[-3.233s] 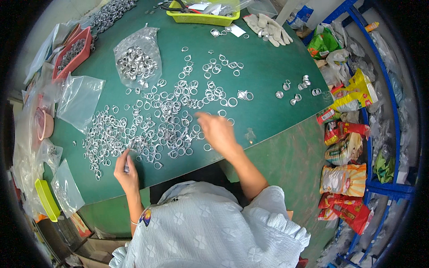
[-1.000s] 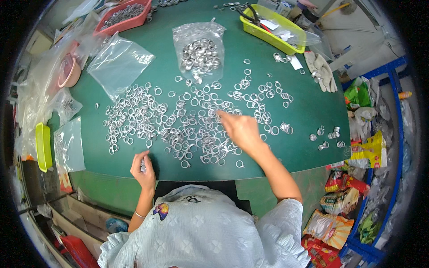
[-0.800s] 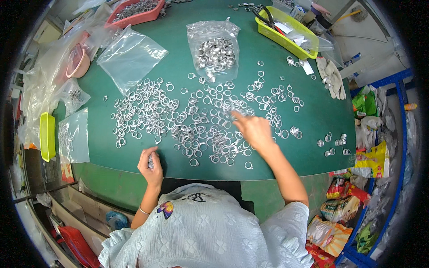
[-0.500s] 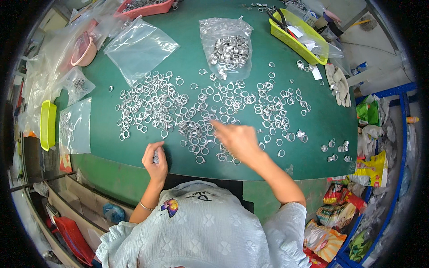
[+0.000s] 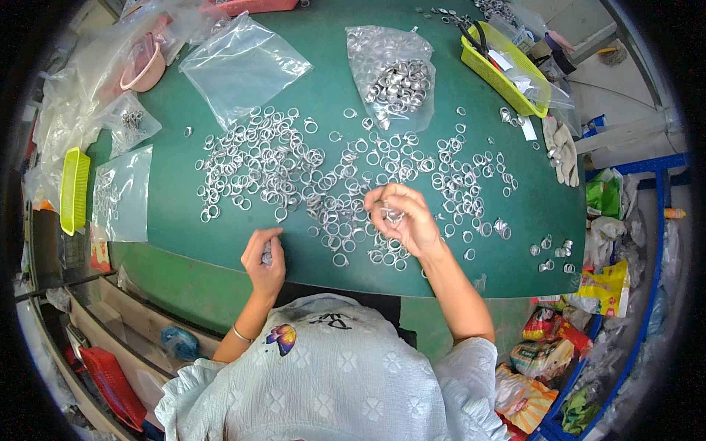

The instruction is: The person sorts through a pile of small metal rings on a green table, picking up individual rings, placing some into a clear plastic bag, and holding a small stack of sorted rings in their left hand.

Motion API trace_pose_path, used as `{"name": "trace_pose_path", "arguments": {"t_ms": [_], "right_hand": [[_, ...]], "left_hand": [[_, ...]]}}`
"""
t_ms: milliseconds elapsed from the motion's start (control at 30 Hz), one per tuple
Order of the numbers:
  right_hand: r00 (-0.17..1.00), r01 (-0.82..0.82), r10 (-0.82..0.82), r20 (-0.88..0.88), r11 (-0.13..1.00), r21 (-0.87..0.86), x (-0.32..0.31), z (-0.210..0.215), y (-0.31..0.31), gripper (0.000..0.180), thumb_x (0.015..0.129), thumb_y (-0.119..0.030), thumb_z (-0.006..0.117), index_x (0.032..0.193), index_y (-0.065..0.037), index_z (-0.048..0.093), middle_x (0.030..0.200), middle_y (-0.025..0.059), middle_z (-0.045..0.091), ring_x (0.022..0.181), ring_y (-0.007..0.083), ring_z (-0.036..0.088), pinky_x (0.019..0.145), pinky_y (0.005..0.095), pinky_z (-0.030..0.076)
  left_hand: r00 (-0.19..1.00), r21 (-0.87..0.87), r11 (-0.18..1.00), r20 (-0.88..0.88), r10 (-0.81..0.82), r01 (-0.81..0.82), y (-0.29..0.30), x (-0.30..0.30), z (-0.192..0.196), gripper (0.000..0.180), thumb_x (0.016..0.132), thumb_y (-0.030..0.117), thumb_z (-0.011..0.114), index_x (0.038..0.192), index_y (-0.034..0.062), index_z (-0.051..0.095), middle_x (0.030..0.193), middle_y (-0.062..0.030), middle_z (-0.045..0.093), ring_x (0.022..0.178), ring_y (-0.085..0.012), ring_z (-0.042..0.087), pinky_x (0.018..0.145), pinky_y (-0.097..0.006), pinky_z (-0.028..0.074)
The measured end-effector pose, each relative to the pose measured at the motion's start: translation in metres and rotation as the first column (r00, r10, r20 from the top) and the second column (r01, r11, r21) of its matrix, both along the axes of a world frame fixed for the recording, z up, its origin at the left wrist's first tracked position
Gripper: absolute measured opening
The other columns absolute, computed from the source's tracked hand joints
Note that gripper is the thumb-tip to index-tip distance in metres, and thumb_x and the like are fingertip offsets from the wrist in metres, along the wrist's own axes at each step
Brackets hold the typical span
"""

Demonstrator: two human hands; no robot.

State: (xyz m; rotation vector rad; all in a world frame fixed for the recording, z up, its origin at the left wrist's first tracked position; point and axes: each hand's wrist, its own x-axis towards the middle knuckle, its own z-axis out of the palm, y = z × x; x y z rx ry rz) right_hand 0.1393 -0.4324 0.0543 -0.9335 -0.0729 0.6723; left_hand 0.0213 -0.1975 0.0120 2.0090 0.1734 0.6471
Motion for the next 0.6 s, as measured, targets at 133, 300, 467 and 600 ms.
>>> {"name": "trace_pose_path", "arguments": {"t_ms": [133,300,467,600], "right_hand": [[0.986,0.096,-0.100,-0.130,0.995,-0.037,0.000,-0.005,0.008,0.019,0.088,-0.011,0.054,0.073,-0.008,0.043,0.066,0.0104,0.058,0.045,0.0137,0.049,0.032,0.0202,0.028],[0.767,0.275,0.259,0.588,0.695,-0.665,-0.013,-0.005,0.054,0.007,0.088,-0.013,0.055,0.094,-0.008,0.053,0.061,0.0074,0.059,0.050,0.0188,0.058,0.042,0.0310,0.041],[0.338,0.463,0.687,0.644,0.474,-0.749,-0.021,-0.014,0.066,0.015,0.082,-0.018,0.062,0.095,-0.010,0.060,0.069,0.0130,0.064,0.060,0.0300,0.063,0.051,0.0410,0.048],[0.519,0.543,0.704,0.485,0.167,-0.823,-0.002,-0.007,0.048,0.013,0.082,-0.018,0.061,0.092,-0.010,0.060,0.064,0.0136,0.063,0.059,0.0345,0.062,0.052,0.0452,0.048]], "left_hand": [[1.000,-0.013,1.000,0.026,-0.010,0.010,0.000,0.001,0.000,0.017,0.076,-0.011,0.056,0.088,-0.0017,0.062,0.072,-0.0129,0.057,0.058,-0.0220,0.054,0.053,-0.029,0.043],[1.000,-0.059,0.998,-0.007,-0.013,0.013,0.000,0.000,-0.003,0.017,0.076,-0.011,0.057,0.089,-0.0013,0.062,0.072,-0.0122,0.056,0.058,-0.0217,0.053,0.053,-0.029,0.043],[0.998,-0.055,0.998,0.056,-0.022,0.025,0.000,0.002,-0.002,0.014,0.079,-0.010,0.054,0.088,-0.0024,0.062,0.068,-0.0074,0.052,0.053,-0.0121,0.047,0.049,-0.025,0.036],[0.999,-0.081,0.997,0.047,-0.010,0.013,0.002,0.000,-0.005,0.014,0.079,-0.010,0.055,0.089,-0.0021,0.061,0.069,-0.0073,0.052,0.052,-0.0120,0.047,0.049,-0.025,0.036]]}}
